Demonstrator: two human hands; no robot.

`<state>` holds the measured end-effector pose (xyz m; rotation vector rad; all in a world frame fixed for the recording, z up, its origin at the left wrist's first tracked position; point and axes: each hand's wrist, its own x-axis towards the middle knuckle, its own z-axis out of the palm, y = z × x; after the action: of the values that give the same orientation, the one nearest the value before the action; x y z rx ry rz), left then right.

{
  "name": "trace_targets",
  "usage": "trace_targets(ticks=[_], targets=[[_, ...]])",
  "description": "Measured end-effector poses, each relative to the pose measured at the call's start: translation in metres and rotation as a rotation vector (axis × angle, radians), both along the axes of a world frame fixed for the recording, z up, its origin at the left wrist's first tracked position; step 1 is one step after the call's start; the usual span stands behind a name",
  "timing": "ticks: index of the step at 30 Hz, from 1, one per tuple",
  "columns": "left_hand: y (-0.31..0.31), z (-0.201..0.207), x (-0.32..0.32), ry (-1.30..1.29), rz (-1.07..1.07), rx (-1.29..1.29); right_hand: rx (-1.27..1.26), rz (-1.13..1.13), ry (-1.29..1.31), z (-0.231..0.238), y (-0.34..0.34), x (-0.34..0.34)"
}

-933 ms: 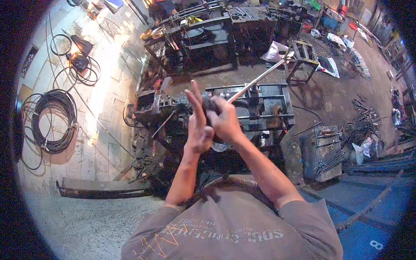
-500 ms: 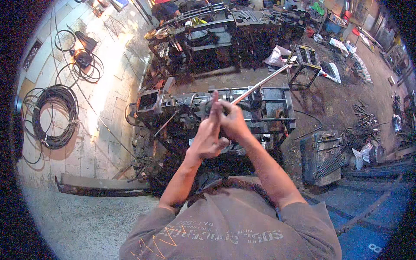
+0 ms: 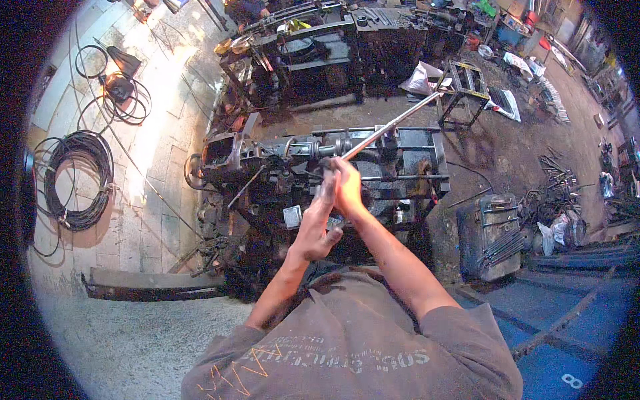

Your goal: Manually bending metal rods using a specialized fabrication machine and a lever tool.

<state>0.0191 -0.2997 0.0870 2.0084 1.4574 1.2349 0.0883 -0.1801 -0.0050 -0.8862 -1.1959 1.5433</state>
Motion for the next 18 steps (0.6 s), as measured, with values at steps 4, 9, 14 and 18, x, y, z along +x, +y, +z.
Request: trace_targets(ticks=[4, 9, 14, 18], targets=[[-0.002, -0.007, -0.005, -0.878, -0.058, -0.117, -0.318, 0.045, 0.135, 0.031, -0.004, 0.006], [0.026, -0.075, -0.07, -1.569, 0.103, -0.476, -0.487, 0.3, 0.366, 0.01, -0.04, -0.014], [0.048, -0.105, -0.088, -1.762, 0.763, -0.221, -0.268, 0.542, 0.057, 0.023, -0.082, -0.012], [0.019, -0.112, -0.058, -2.119, 0.235, -0.308, -0.473, 0.014, 0.144, 0.004, -0.03, -0.008]])
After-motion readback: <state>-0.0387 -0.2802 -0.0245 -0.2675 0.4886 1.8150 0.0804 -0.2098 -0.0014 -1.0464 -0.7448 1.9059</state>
